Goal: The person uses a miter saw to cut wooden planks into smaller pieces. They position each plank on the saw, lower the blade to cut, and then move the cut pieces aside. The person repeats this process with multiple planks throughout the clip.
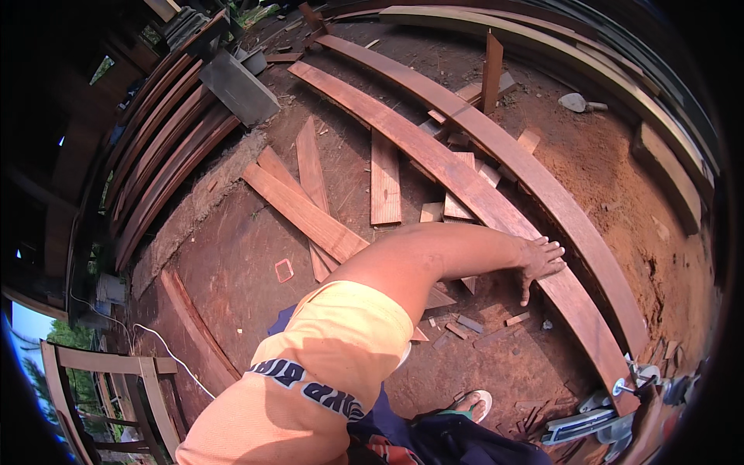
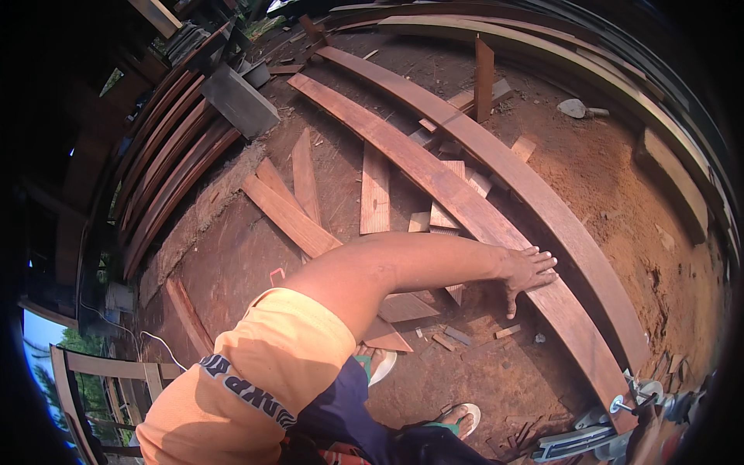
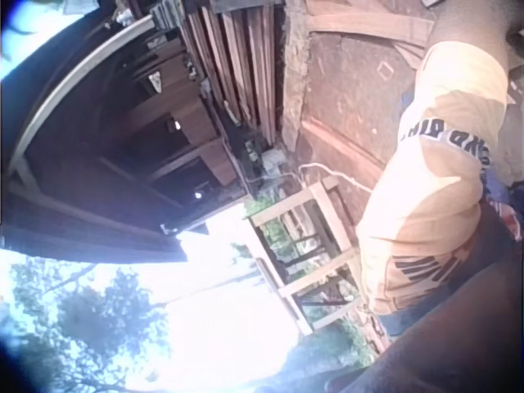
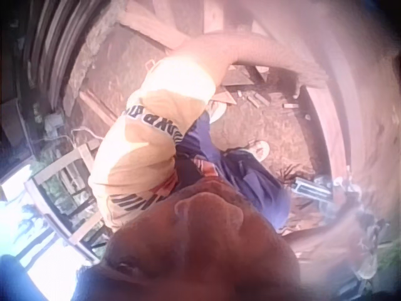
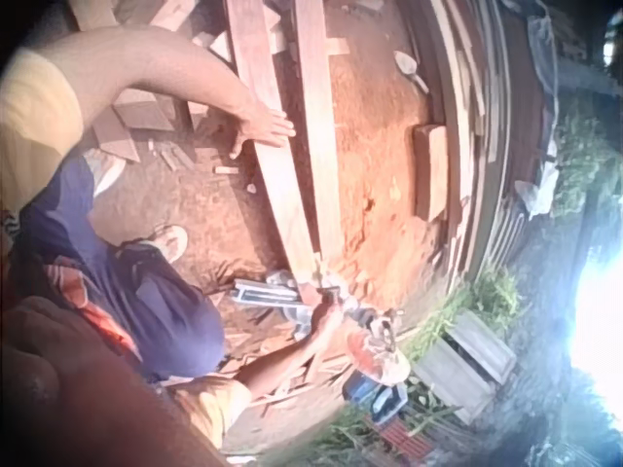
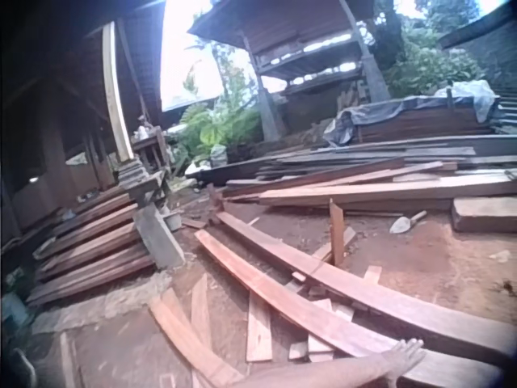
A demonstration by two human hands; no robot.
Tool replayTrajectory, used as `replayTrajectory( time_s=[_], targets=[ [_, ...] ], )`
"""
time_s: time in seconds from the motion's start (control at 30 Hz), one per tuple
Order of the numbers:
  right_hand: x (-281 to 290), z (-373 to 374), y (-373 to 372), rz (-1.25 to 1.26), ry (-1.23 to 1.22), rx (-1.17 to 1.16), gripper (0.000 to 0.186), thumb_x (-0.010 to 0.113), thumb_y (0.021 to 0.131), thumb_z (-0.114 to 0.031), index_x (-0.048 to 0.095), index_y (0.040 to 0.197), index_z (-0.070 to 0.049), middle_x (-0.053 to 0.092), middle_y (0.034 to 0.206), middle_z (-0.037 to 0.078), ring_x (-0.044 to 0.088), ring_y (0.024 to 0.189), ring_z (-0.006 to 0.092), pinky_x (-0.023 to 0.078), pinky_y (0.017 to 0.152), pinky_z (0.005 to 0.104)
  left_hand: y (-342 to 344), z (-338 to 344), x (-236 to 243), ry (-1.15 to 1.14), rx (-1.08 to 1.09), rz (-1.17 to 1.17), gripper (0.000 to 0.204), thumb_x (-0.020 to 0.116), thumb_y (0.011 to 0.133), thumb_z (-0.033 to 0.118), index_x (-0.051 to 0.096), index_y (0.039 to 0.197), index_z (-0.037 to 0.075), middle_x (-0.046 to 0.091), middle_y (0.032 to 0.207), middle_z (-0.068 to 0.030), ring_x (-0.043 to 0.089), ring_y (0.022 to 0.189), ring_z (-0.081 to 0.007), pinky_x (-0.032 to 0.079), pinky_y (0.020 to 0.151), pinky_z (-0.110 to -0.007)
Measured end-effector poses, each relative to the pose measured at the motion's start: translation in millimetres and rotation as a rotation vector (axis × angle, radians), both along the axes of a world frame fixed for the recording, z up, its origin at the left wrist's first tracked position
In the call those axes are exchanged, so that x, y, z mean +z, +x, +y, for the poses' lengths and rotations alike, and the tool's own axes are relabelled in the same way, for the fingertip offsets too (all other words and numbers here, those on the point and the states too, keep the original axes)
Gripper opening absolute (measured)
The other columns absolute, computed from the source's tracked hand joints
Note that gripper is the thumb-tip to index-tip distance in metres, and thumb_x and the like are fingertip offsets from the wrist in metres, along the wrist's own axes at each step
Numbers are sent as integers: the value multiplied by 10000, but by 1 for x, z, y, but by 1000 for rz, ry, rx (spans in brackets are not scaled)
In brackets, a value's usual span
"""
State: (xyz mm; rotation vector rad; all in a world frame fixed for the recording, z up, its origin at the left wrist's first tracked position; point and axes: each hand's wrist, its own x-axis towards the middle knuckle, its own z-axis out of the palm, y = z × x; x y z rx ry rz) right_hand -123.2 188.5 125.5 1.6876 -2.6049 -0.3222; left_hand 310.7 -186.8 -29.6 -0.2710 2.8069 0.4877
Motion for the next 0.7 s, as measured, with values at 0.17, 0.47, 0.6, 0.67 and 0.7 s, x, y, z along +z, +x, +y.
replayTrajectory(
  time_s=[0.17,0.47,0.6,0.67,0.7],
  targets=[
    [-27,-20,32,137,-157,187,341,575,894,-147,595,1201,2,486,1498,257,412,1432,438,304,1196,516,54,-40,14,-42,198,-11,1527,908,499,730,166,1646,47,214,1666,-283,171,1563,-449,154,1273,-569],
    [-143,-137,157,-211,-50,138,1235,817,723,-609,225,1615,6,334,1616,283,262,1537,430,178,1269,561,104,-67,4,-324,140,183,1099,955,617,302,395,1535,75,585,1295,-148,561,1243,-319,433,1054,-466],
    [-143,-132,166,-264,2,114,1350,751,635,-808,276,1601,5,474,1439,289,410,1393,450,262,1191,572,111,-67,11,-380,77,107,1011,954,604,330,459,1452,89,599,1202,-112,589,1158,-294,465,978,-458],
    [-145,-130,179,-295,-7,139,1370,737,608,-844,295,1600,-9,512,1356,263,456,1314,442,273,1163,554,122,-68,14,-347,65,64,972,937,642,322,456,1454,91,600,1207,-118,590,1167,-291,465,981,-466],
    [-141,-127,190,-324,30,122,1370,748,605,-835,291,1602,-14,508,1379,261,447,1340,437,255,1182,549,130,-70,15,-330,62,36,952,928,661,317,454,1455,92,600,1209,-121,591,1171,-290,466,982,-471]
  ],
)
